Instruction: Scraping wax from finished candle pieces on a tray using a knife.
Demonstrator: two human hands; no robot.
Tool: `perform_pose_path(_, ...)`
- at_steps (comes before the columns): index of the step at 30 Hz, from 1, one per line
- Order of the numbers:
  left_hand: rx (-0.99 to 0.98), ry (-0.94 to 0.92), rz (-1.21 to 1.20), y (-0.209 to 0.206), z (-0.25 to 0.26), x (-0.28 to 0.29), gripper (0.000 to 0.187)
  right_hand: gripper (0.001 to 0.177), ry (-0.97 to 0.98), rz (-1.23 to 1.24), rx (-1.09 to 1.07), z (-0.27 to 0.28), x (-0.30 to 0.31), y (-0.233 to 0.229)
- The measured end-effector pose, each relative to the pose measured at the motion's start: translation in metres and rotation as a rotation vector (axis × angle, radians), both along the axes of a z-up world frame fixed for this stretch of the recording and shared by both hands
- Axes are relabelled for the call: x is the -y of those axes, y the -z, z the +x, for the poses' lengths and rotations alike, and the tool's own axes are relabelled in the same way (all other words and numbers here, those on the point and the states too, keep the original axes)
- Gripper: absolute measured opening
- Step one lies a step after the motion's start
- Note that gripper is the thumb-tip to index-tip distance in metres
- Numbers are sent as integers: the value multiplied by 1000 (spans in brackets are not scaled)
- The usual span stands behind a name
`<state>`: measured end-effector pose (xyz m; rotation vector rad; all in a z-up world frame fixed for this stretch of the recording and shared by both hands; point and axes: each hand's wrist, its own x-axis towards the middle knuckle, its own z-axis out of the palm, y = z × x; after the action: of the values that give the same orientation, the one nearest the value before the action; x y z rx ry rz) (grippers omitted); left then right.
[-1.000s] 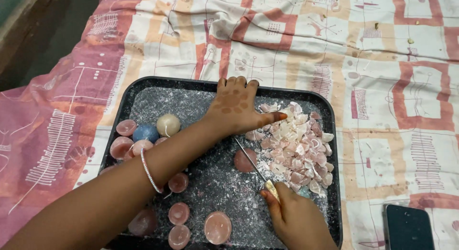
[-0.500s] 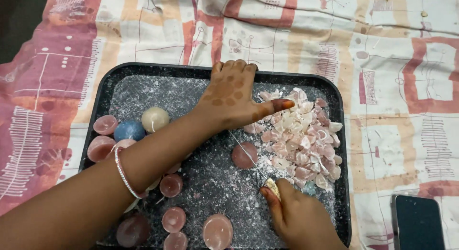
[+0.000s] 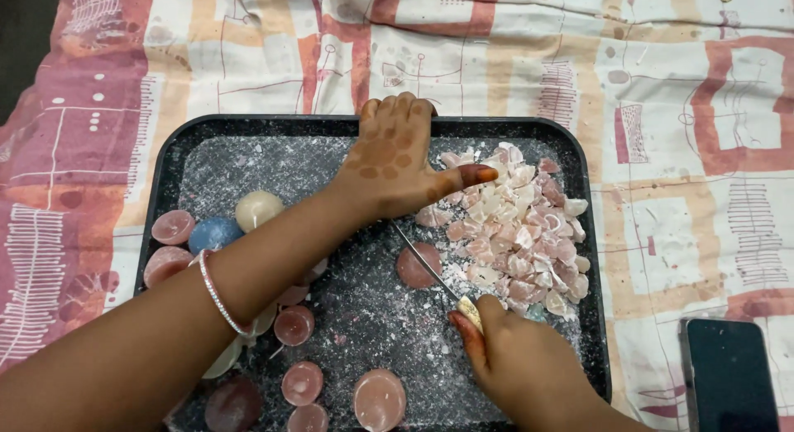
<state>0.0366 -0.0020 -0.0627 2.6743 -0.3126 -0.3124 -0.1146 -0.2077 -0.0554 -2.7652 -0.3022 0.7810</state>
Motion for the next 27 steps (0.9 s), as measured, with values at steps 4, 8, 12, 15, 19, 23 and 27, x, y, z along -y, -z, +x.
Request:
perform_pose_path(4, -51, 4, 30, -3, 0, 1, 138, 36, 4, -51, -24, -1, -4, 0)
perform_pose_path(8, -39, 38, 52, -3, -1, -1, 139, 33, -22, -54, 16, -8, -1, 15)
perform_pose_path(12, -44, 24, 49, -13, -1, 0, 138, 30, -27, -97, 57, -9, -2, 17)
perform_pose_path(15, -48, 23, 54, -3, 1, -3, 135, 29, -16, -112, 78, -13, -8, 17)
perform_pose_path(19, 22, 46, 58, -6, -4, -4, 128, 32, 11, -71, 208, -19, -16, 7)
perform_pose_path(23, 17, 59, 154, -30, -7, 4, 125, 31, 42, -1, 287, -18, -15, 1)
perform_pose_path(27, 74, 46, 202, -21, -8, 4, 124, 32, 36, 63, 297, -24, -17, -1)
